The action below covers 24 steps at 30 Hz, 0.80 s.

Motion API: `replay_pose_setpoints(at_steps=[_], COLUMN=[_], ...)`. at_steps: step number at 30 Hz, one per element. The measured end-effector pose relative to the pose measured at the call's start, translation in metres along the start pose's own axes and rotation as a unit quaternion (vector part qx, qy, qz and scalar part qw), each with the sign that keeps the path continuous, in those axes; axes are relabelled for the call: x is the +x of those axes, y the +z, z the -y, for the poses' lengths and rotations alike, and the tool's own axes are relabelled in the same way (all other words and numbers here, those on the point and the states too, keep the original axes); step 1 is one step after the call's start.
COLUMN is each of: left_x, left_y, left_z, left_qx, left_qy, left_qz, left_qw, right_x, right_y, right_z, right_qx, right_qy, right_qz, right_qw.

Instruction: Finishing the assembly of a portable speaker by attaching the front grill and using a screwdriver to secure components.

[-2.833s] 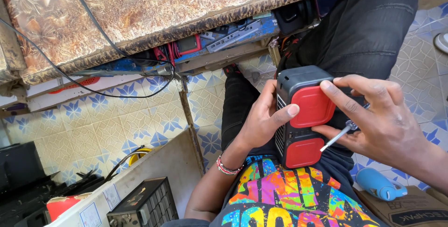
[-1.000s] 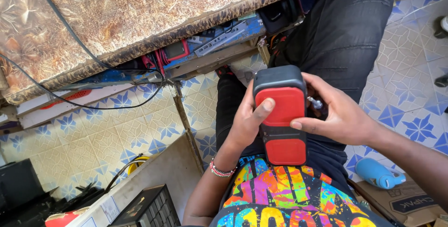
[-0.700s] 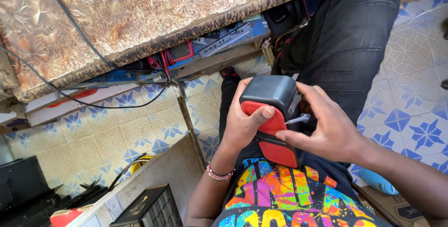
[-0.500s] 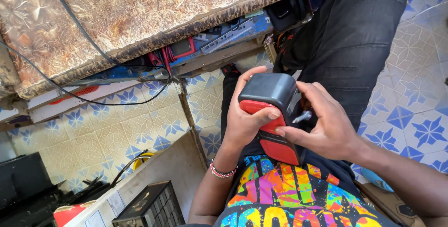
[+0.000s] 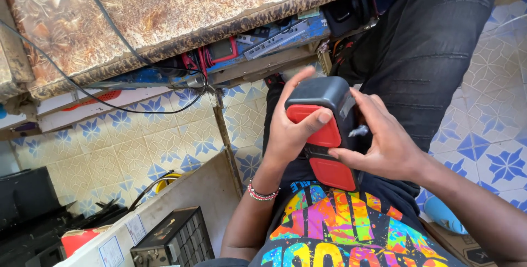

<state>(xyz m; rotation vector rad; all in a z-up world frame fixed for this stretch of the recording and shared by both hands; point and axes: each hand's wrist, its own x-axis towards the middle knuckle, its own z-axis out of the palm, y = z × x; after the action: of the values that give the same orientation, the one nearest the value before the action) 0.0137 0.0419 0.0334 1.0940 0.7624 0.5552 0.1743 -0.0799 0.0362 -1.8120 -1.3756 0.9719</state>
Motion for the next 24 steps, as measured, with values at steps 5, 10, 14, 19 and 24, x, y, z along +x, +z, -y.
replay_pose_setpoints(at_steps=[5,10,14,19,24], left_x=[0.011,0.025,0.027,0.027,0.021], left_y=[-0.021,-0.029,-0.024,-0.024,-0.023], left_z=[-0.047,-0.076,-0.075,-0.064,-0.060], left_qx=[0.185,0.385,0.397,0.370,0.346], left_qy=[0.104,0.106,0.067,0.105,0.091], left_qz=[0.116,0.190,0.226,0.235,0.193], left_qw=[0.970,0.897,0.887,0.893,0.914], right_x=[0.001,0.005,0.002,0.001,0.007], right_y=[0.006,0.013,0.020,0.027,0.024], right_z=[0.001,-0.001,0.003,-0.008,-0.015], right_qx=[-0.012,0.020,-0.003,-0.010,0.090], right_qy=[-0.014,0.002,-0.032,-0.056,-0.069], right_qz=[-0.012,0.037,-0.002,-0.060,-0.016], right_qw=[1.000,0.999,0.999,0.997,0.993])
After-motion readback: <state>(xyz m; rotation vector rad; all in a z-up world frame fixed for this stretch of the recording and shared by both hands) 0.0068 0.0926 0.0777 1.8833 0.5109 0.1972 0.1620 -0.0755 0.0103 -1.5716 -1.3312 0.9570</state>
